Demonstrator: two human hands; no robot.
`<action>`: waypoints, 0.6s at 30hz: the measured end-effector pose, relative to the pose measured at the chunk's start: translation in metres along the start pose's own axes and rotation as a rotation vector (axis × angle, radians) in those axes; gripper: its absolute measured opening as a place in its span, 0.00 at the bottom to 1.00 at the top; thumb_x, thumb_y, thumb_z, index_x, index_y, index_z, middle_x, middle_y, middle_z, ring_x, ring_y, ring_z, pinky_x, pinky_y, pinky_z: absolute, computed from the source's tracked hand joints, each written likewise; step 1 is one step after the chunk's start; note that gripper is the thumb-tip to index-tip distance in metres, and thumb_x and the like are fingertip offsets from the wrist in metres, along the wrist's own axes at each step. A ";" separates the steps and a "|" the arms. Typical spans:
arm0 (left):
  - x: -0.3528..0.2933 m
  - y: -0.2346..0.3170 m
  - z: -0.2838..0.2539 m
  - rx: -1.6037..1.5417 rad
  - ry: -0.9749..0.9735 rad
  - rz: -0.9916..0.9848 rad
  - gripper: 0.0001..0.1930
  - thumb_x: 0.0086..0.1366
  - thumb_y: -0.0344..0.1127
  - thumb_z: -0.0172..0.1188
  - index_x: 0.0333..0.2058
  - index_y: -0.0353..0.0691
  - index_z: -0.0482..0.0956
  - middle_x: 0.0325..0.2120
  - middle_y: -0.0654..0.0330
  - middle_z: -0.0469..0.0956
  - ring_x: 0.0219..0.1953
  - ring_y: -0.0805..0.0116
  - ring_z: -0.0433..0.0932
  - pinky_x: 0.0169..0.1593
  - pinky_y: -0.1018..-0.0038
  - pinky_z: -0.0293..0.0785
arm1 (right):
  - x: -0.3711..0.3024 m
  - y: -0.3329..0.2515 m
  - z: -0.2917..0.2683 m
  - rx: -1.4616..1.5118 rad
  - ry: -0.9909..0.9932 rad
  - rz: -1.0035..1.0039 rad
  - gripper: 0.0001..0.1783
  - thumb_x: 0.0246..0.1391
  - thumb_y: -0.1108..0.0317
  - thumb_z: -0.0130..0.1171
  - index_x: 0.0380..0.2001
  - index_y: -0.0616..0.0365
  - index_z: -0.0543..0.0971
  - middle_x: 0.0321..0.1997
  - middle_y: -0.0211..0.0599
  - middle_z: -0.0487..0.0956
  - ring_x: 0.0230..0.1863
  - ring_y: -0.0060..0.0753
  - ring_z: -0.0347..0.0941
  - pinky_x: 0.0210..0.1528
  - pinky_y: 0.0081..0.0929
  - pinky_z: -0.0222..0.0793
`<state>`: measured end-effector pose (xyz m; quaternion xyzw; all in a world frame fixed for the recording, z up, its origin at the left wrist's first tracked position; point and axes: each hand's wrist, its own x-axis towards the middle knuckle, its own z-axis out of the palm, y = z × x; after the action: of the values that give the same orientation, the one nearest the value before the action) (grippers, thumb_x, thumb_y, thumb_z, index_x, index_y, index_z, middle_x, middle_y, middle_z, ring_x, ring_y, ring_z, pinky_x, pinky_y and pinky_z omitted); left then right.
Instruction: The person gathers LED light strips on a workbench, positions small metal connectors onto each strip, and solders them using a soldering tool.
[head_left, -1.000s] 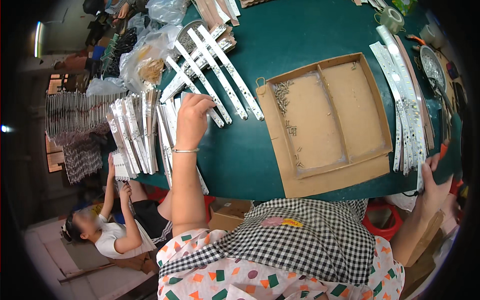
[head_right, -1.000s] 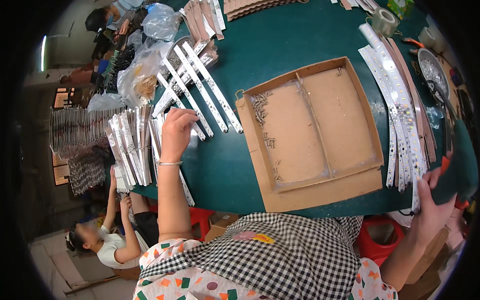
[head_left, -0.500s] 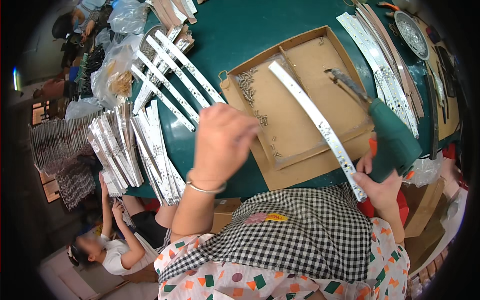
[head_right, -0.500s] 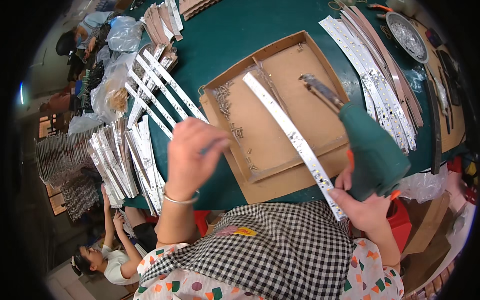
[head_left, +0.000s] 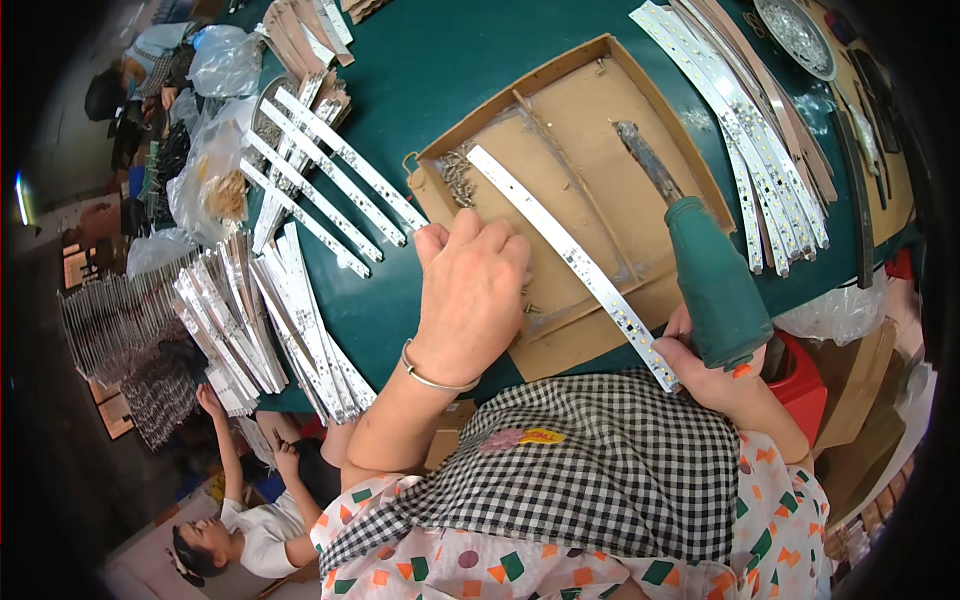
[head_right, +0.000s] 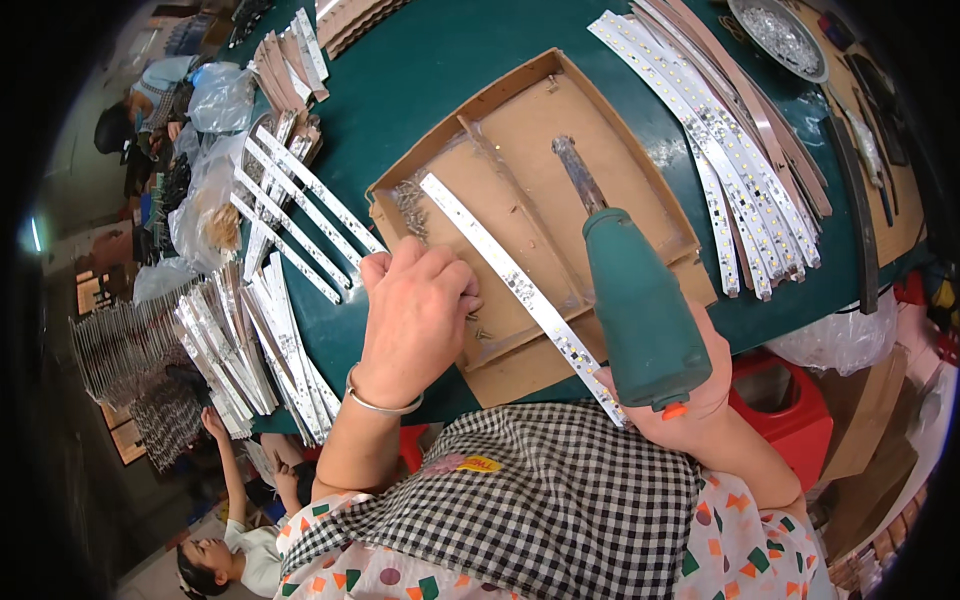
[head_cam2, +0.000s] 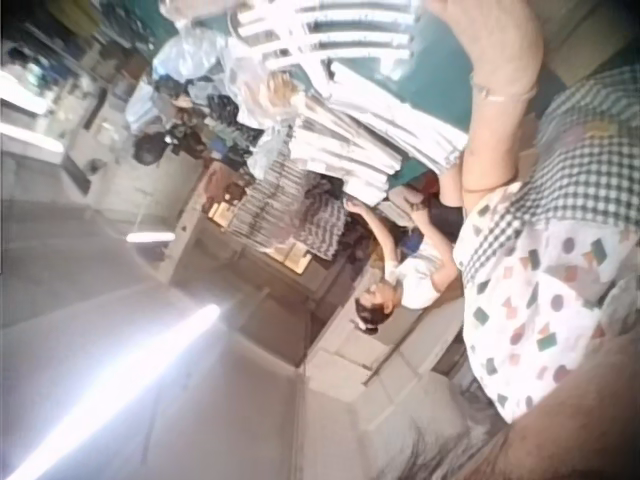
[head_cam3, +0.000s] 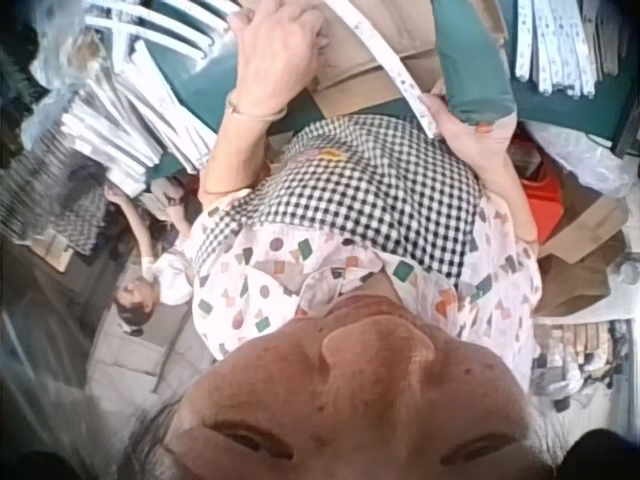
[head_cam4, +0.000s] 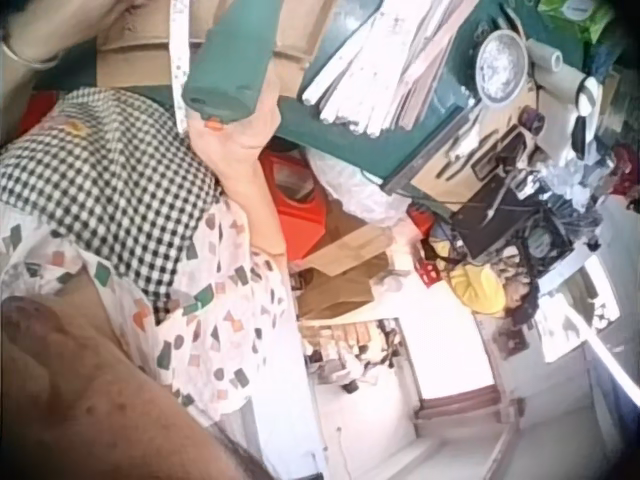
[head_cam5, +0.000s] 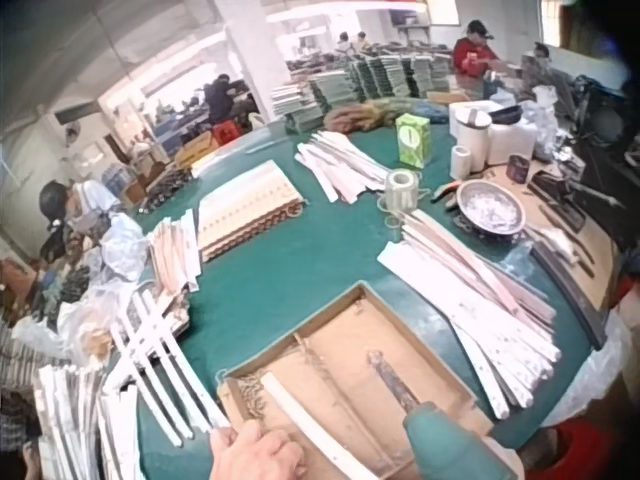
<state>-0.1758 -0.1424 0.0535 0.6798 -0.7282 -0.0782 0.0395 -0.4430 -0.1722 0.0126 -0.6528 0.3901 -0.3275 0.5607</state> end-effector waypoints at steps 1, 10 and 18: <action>0.001 0.001 0.000 -0.003 -0.004 0.008 0.04 0.49 0.30 0.66 0.24 0.46 0.79 0.24 0.65 0.73 0.36 0.63 0.69 0.44 0.62 0.57 | 0.001 0.002 -0.003 -0.046 0.004 -0.090 0.23 0.40 0.75 0.72 0.41 0.66 0.75 0.26 0.32 0.80 0.24 0.23 0.77 0.29 0.20 0.72; 0.002 0.013 0.013 -0.619 0.215 -0.149 0.05 0.53 0.24 0.68 0.29 0.36 0.82 0.21 0.58 0.81 0.21 0.66 0.79 0.27 0.76 0.73 | 0.007 -0.014 -0.012 0.056 -0.073 0.131 0.16 0.46 0.85 0.62 0.33 0.56 0.67 0.30 0.30 0.69 0.33 0.24 0.70 0.38 0.23 0.68; 0.001 0.017 0.018 -0.561 0.276 -0.193 0.05 0.51 0.26 0.71 0.28 0.36 0.84 0.22 0.57 0.82 0.21 0.70 0.80 0.27 0.79 0.74 | 0.006 -0.005 -0.005 0.076 0.040 0.037 0.14 0.42 0.78 0.71 0.34 0.63 0.78 0.26 0.32 0.79 0.26 0.23 0.76 0.30 0.22 0.72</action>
<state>-0.1957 -0.1412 0.0381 0.7124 -0.5982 -0.1864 0.3160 -0.4440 -0.1796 0.0178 -0.6172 0.4006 -0.3447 0.5829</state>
